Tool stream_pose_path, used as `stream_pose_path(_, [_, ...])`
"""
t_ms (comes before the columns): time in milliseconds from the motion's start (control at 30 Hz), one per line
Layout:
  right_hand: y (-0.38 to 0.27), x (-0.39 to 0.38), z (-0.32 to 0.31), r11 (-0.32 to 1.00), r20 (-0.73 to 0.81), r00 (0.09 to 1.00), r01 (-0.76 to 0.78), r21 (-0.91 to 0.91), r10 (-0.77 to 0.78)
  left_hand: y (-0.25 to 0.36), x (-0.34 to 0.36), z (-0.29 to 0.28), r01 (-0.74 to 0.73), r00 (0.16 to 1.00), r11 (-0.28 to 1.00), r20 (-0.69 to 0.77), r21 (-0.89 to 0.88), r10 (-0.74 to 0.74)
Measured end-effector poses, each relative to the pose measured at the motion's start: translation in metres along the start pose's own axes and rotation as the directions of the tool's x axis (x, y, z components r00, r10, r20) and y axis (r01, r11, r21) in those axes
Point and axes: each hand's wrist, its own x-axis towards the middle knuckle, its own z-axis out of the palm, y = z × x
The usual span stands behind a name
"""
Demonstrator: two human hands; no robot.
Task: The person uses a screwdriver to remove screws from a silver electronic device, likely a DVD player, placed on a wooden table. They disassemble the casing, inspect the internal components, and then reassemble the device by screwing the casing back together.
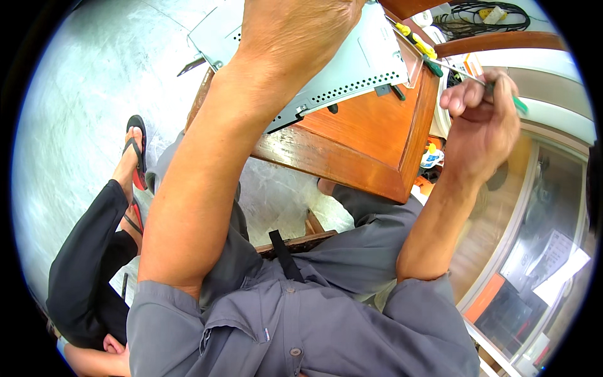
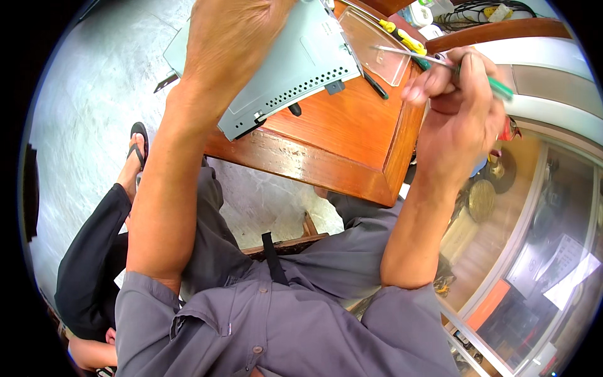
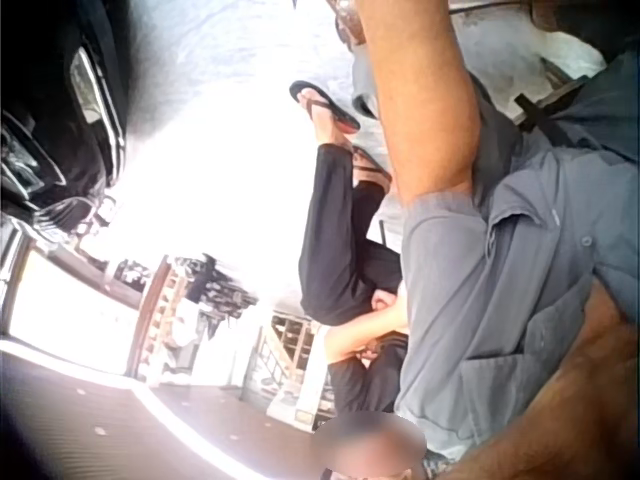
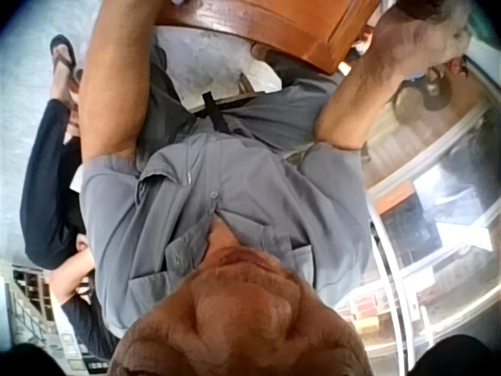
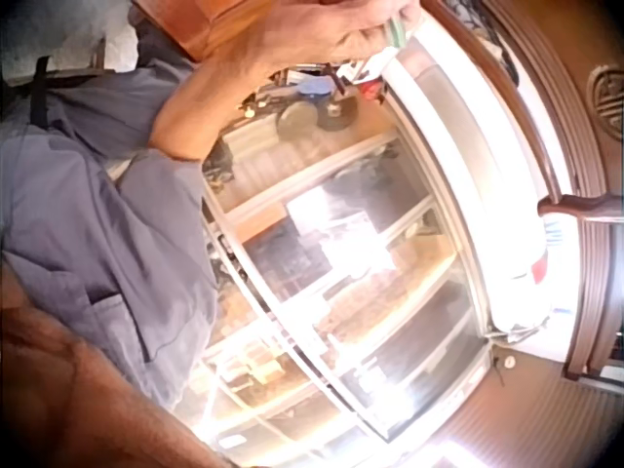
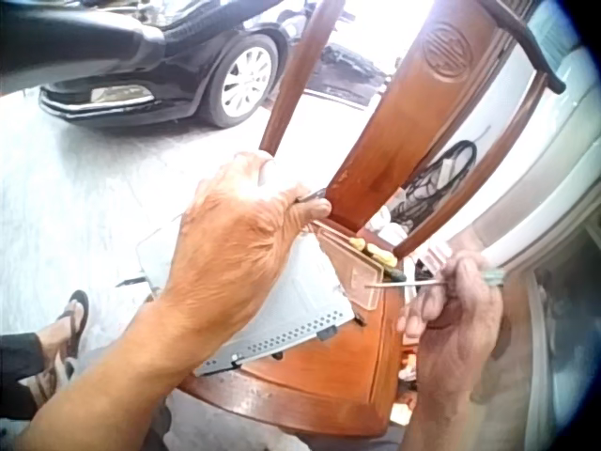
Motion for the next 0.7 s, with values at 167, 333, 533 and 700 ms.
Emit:
stream_pose_path(167, [-0.009, -0.027, 0.030, 0.792, 0.206, 0.851, 0.524, -0.313, -0.482, 0.004, 0.000, -0.001, 0.038, 0.999, 0.999, -0.001, -0.022, -0.038])
stream_pose_path(333, [0.000, -0.036, 0.028, 0.697, 0.277, 0.818, 0.575, -0.428, -0.505, 0.001, 0.000, -0.002, 0.067, 0.997, 0.997, 0.030, -0.026, -0.067])
stream_pose_path(533, [0.005, -0.036, 0.030, 0.711, 0.240, 0.837, 0.545, -0.446, -0.491, 0.003, 0.001, -0.006, 0.055, 0.998, 0.998, 0.015, -0.025, -0.055])
stream_pose_path(700, [0.005, -0.037, 0.030, 0.695, 0.238, 0.859, 0.508, -0.509, -0.453, -0.002, -0.001, -0.001, 0.041, 0.999, 0.998, 0.008, 0.041, -0.042])
